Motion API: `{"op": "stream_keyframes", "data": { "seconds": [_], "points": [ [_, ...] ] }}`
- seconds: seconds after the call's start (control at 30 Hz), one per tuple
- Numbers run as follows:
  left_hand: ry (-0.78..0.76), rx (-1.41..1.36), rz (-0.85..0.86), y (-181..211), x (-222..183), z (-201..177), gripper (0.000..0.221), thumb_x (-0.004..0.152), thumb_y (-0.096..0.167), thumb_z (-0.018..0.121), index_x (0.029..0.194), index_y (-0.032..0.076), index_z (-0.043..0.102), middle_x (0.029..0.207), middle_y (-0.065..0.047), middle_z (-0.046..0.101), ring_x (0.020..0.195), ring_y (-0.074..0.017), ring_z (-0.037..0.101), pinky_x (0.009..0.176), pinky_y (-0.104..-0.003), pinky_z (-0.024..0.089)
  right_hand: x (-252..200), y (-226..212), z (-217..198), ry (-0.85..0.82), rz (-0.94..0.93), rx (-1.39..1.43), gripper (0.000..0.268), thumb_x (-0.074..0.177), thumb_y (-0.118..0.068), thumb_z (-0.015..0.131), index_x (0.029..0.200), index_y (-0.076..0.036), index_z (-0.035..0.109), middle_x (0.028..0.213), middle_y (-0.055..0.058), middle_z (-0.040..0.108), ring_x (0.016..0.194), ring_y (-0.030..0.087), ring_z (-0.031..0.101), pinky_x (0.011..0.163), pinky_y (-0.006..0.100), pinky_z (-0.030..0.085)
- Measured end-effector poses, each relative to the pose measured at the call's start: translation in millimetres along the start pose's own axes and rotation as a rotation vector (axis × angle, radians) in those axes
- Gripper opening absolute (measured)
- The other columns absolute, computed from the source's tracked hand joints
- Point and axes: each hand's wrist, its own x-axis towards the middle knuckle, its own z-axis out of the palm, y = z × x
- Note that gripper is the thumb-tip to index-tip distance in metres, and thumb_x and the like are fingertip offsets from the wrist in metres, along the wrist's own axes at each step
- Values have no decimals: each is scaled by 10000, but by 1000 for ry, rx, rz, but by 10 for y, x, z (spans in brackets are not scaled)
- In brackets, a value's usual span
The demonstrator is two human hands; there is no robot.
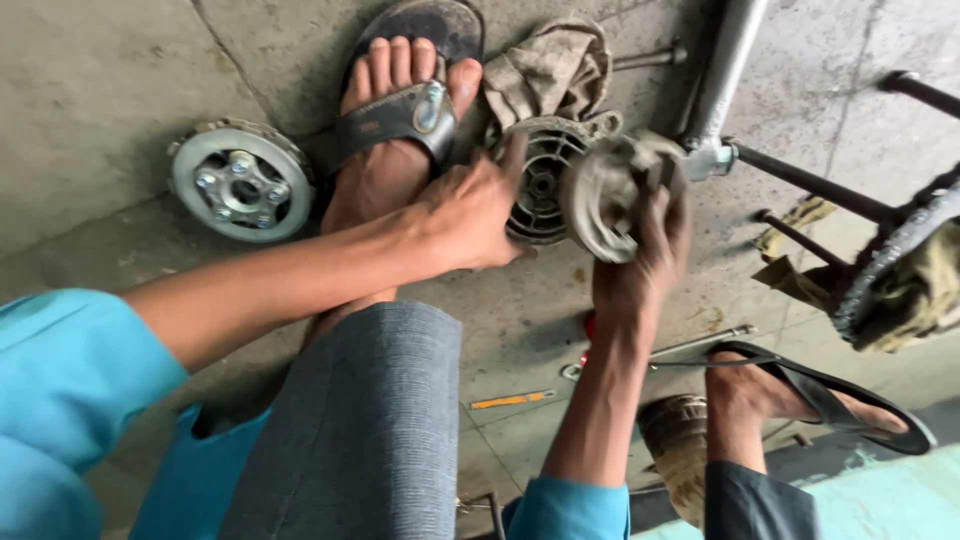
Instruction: Disassembling and inspecting motorcycle brake components on a workshop floor.
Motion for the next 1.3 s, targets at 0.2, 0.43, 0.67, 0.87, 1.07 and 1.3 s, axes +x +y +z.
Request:
{"op": "stream_keyframes", "data": {
  "seconds": [0.2,0.43,0.67,0.87,1.07,1.3],
  "points": [
    [565,-212,236,-263,516,447,1158,525,81,982,1387,-73,224,1148,-430,437,966,-534,596,791,-531,570,305,100,39,-72,105,-231,341,1099,-196,502,1376,-7,566,1265,88,677,1155,179,641,1042,338,508],
    [471,-115,358,-230,769,333,945,521,-128,759,1345,1,314,1075,-329,514,896,-451,618,721,-514,565,-250,176,-11,110,69,-471,287,1098,-201,501,1317,-37,590,1178,66,654,1017,163,604,835,336,478],
    [-259,377,626,398,1198,140,1157,519,-21,931,1494,68,313,1086,-254,664,943,-418,658,769,-508,570,-1530,1027,-253,514,223,65,372,1029,-238,566,1350,-52,530,1159,66,654,882,169,656,689,329,532],
    [432,576,821,219,517,395,699,649,45,836,1293,37,565,1200,-210,701,1060,-360,710,836,-422,589,-1571,814,-267,398,-79,-59,403,1088,-234,564,1434,-42,485,1291,91,611,875,181,608,742,325,528],
    [87,-212,504,19,297,577,475,862,406,779,1139,24,732,1042,-168,758,1027,-302,728,904,-418,548,-1334,529,130,323,-66,54,404,1036,-135,552,1408,-66,412,1351,58,560,1047,178,607,860,356,549],
    [-28,-133,424,190,348,703,434,824,385,761,1061,22,749,1002,-195,752,1016,-318,735,897,-417,557,-1377,778,-339,223,-31,81,393,1064,-130,593,1431,-9,522,1206,92,598,1068,165,584,1002,318,466]
  ]
}}
